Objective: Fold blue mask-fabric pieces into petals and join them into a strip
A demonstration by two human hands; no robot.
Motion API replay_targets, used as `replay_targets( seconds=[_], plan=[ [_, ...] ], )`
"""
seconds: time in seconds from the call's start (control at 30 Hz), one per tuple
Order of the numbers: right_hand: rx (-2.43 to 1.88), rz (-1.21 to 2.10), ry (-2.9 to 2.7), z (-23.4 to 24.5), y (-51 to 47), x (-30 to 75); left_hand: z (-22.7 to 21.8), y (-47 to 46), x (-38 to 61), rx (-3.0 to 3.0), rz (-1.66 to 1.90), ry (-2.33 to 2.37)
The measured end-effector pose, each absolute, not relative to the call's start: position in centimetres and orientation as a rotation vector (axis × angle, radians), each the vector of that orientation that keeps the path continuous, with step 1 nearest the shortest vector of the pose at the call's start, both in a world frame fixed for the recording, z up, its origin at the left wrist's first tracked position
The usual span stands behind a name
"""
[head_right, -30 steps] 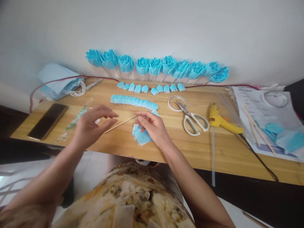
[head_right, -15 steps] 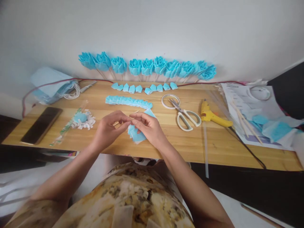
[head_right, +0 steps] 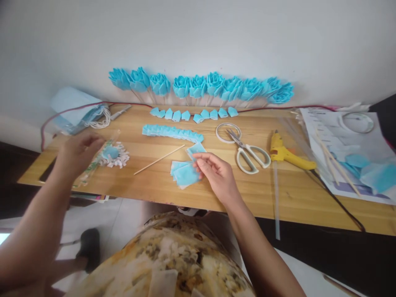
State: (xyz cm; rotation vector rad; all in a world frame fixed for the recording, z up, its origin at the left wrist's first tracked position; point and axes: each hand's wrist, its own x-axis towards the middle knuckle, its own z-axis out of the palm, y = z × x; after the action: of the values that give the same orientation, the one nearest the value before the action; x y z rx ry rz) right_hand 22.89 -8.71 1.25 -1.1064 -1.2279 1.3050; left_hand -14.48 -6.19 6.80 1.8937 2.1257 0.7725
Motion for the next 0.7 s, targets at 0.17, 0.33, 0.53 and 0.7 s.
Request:
replay_targets(
  seconds=[0.17, 0.33, 0.53, 0.7],
  plan=[
    [-1.195, 1.215, -1.221, 0.9, -8.9, 23.6, 5.5, -5.6, -17.4, 1.819, 0.645, 2.243],
    [-1.197, 1.214, -1.279, 1.7, -8.5, 22.5, 5.6, -5.8, -15.4, 1.698, 0.883, 1.977],
    [-1.083, 1.189, -1.698, 4.2, -5.5, 17.8, 6.0, -6.9, -10.3, 1.29, 1.123, 1.635],
    [-0.998, 0.87, -2.251, 4.9, -0.2, 11.1, 5.5, -8.4, -11.1, 1.056, 1.37, 1.47]
  ],
)
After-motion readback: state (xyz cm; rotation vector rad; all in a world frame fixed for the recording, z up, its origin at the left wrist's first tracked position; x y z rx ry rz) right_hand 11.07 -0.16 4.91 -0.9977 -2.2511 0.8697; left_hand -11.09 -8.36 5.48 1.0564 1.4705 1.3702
